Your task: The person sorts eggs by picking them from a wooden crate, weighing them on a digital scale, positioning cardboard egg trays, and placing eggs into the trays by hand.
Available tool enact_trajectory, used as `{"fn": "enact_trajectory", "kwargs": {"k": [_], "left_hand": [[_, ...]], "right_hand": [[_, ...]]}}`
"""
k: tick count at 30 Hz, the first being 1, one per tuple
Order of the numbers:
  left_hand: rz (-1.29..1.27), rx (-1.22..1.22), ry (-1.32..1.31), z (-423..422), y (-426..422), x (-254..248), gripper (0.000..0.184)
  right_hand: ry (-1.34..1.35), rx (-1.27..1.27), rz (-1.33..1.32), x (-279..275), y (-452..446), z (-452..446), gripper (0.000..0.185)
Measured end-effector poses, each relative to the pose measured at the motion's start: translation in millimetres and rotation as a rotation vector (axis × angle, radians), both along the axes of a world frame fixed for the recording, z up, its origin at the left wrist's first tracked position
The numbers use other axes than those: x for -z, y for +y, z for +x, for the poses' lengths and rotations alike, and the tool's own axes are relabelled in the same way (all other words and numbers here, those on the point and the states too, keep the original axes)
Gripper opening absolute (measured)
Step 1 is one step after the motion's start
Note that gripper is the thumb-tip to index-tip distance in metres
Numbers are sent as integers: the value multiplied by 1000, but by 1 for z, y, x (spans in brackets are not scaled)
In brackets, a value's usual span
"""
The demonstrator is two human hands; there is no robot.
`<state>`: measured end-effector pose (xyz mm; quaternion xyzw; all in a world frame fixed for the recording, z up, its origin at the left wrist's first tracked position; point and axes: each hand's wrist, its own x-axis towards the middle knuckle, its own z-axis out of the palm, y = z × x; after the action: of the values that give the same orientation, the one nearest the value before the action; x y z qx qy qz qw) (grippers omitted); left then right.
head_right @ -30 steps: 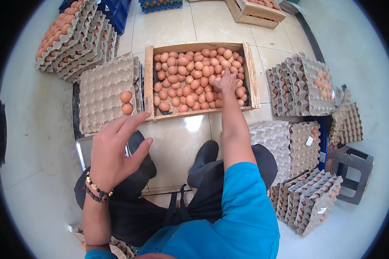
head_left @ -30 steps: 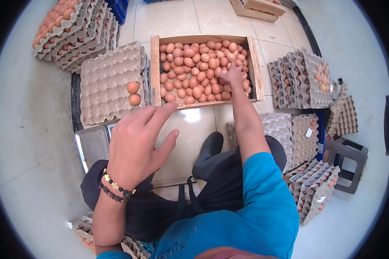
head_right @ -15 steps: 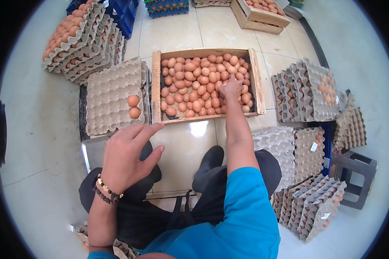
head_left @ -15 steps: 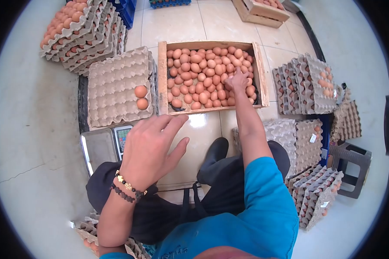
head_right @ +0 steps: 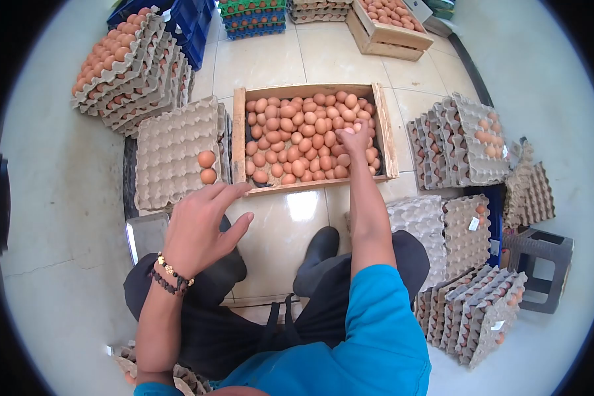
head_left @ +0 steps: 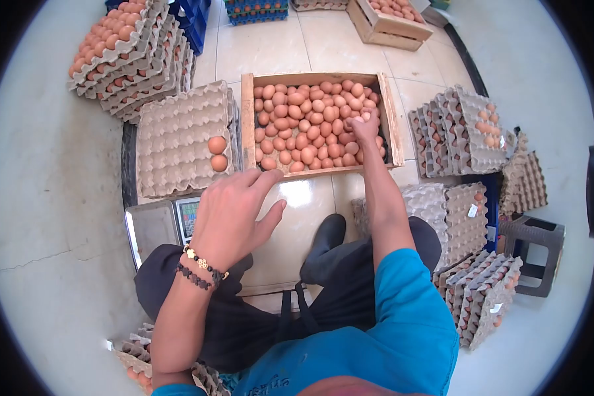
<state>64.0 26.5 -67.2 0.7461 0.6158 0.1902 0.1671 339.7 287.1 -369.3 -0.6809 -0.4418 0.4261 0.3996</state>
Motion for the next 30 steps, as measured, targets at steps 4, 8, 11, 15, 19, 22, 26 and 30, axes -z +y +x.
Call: {"fn": "enact_trajectory", "kwargs": {"k": [4,8,11,15,19,22,26,30], "left_hand": [[-7,11,-21,-1,0,2,32],[-11,11,-97,0,3,7,34],[86,-4,-207,-1,11,15,37],[116,-150,-576,-4,20,9,44],[-39,-255,-967,-8,23,18,55],[-25,-168,-909,-11,20,25,49],[-34,-135,-894,-5,9,16,45],[274,-115,-576,-3,16,47,43]], "right_hand": [[733,11,-133,-29,-10,6,55],[1202,-285,-142,-65,-16,-2,54],[1363,-506,-87,-128,-44,-43,59],[1558,-767,-72,-179,-81,-96,60],[1573,-694,-112,-221,-146,-134,57],[1587,-564,-81,-231,-177,-145,56],[1554,-509,-79,-234,-197,-138,55],[1555,-499,-84,-231,-203,-135,55]]}}
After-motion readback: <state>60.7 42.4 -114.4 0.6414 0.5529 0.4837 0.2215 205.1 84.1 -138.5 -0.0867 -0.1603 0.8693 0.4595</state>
